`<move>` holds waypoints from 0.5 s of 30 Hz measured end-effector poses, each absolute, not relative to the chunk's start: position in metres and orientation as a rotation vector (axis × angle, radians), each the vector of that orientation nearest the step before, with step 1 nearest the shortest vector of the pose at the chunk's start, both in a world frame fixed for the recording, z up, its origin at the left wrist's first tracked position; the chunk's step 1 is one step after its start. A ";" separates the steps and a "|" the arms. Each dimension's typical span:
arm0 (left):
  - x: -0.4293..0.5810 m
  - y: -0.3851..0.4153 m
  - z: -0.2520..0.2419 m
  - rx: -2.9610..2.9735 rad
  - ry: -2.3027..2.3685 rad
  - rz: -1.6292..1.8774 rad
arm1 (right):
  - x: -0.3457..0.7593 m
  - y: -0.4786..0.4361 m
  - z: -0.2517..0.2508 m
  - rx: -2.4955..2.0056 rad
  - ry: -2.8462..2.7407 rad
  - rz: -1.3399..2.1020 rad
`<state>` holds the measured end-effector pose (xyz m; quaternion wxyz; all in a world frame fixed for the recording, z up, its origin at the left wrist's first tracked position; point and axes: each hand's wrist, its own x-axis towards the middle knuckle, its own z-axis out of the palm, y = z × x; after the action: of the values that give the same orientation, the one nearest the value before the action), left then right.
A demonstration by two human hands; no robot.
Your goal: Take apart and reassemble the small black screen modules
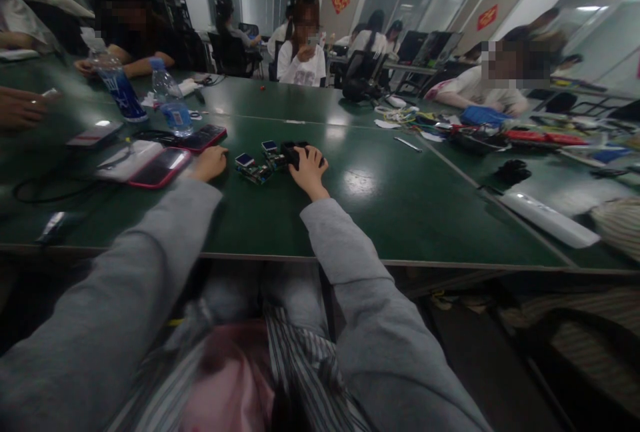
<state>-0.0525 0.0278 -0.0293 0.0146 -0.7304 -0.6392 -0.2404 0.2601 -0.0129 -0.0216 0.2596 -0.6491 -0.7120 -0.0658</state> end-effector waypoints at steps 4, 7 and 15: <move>-0.052 0.027 -0.029 -2.270 -1.983 -0.755 | 0.261 -0.012 -0.023 -1.749 -1.930 -0.175; -0.051 0.027 -0.028 -2.275 -2.001 -0.731 | 0.261 -0.012 -0.023 -1.753 -1.934 -0.173; -0.052 0.027 -0.029 -2.286 -2.013 -0.729 | 0.262 -0.012 -0.023 -1.750 -1.950 -0.176</move>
<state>-0.0516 0.0272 -0.0285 0.0048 -0.7300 -0.6426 -0.2328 0.2619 -0.0116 -0.0233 0.2547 -0.6445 -0.7180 -0.0647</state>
